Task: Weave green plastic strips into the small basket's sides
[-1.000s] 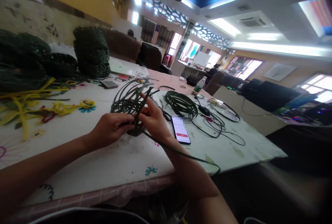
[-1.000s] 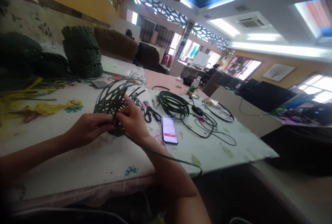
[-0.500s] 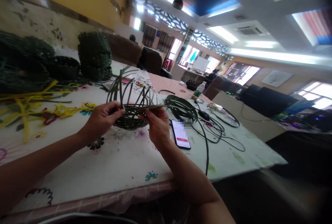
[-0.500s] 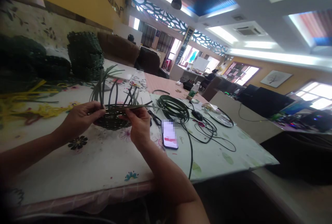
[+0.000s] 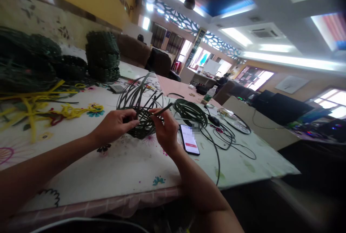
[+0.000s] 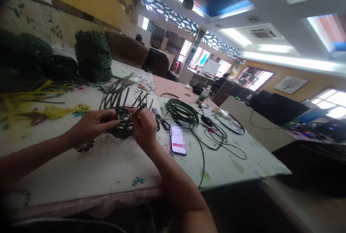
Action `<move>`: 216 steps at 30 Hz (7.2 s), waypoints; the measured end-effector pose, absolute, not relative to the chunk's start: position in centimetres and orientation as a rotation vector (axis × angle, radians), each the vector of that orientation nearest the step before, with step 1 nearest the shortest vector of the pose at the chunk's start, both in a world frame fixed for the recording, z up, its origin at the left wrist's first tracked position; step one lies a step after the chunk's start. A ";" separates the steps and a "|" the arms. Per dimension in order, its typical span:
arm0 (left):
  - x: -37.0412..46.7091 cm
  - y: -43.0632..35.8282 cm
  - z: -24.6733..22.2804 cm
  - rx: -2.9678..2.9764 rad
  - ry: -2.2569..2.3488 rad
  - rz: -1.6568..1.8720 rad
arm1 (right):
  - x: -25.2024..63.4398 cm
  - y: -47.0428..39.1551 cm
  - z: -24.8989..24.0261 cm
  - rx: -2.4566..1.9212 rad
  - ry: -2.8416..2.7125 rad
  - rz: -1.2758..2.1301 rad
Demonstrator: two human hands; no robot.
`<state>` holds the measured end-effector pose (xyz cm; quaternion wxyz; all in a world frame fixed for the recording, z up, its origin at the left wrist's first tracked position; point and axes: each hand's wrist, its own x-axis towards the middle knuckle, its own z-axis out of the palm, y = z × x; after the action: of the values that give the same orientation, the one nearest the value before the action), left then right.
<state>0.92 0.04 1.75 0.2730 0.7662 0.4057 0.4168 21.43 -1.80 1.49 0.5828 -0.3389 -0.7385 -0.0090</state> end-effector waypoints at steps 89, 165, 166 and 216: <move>-0.1 0.8 0.5 2.385 1.256 1.190 | 22.2 1.3 -1.2 -0.985 -1.827 -0.081; 2.0 -0.2 1.0 2.111 1.474 0.930 | 22.5 0.0 1.8 -1.222 -2.569 -0.365; 1.9 -0.2 1.0 2.103 1.448 0.914 | 22.6 0.1 1.9 -1.248 -2.550 -0.373; 1.1 0.9 -0.3 1.832 1.436 1.190 | 21.0 0.0 0.2 -0.565 -1.281 0.994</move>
<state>1.08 0.93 -0.33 0.2607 0.6765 0.5302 0.4397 21.00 0.00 0.18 0.6535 -0.2489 -0.5648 0.4382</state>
